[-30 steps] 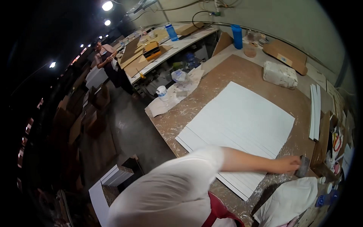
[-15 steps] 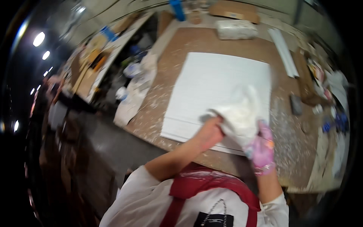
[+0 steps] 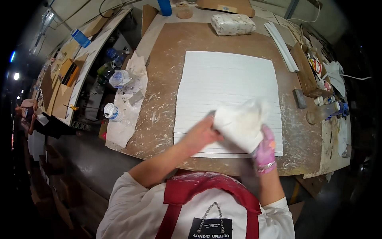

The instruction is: The person wipes a white grooved board with a white cloth. They apply a liquid from a spray bottle to the cloth and the board, then repeatedly rub the surface, reaching into the grooves and wiping along the edges.

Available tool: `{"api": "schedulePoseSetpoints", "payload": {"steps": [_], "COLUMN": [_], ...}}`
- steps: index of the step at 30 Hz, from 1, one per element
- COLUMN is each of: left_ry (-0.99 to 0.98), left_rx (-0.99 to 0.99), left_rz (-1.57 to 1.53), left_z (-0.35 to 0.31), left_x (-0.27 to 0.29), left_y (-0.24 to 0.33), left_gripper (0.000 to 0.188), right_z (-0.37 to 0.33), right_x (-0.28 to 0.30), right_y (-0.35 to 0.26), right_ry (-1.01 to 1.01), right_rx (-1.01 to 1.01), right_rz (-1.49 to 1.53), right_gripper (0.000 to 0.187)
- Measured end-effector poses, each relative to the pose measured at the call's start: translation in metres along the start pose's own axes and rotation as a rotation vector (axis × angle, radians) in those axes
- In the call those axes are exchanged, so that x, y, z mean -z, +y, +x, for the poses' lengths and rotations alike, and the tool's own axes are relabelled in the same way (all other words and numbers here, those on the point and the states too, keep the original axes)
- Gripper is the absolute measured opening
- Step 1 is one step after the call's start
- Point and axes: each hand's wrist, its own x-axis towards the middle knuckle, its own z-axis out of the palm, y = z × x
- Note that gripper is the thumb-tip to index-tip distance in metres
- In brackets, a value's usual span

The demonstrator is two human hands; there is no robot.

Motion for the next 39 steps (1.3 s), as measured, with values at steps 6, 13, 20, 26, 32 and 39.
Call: {"api": "schedulePoseSetpoints", "payload": {"steps": [6, 13, 20, 26, 32, 39], "left_ry": [0.564, 0.496, 0.412, 0.430, 0.458, 0.507], "left_rx": [-0.638, -0.830, -0.606, -0.723, -0.649, -0.665], "left_rz": [1.143, 2.030, 2.029, 2.031, 2.010, 2.038], "left_z": [0.052, 0.212, 0.238, 0.232, 0.230, 0.225], "left_x": [0.106, 0.124, 0.138, 0.156, 0.138, 0.142], "left_y": [0.136, 0.197, 0.177, 0.188, 0.182, 0.186], "left_gripper": [0.037, 0.041, 0.037, 0.034, 0.034, 0.032], "right_z": [0.119, 0.191, 0.311, 0.296, 0.341, 0.305], "right_x": [-0.013, -0.156, 0.010, -0.153, -0.042, -0.104], "right_y": [-0.097, 0.022, -0.026, 0.059, -0.036, 0.007], "right_ry": [-0.040, -0.643, 0.134, -0.358, 0.075, -0.214], "right_rx": [0.365, 0.851, 0.292, 0.737, 0.186, 0.548], "right_rz": [-0.462, -1.578, -1.837, -1.893, -1.436, -1.602], "right_gripper": [0.042, 0.015, 0.013, 0.022, 0.022, 0.026]}}
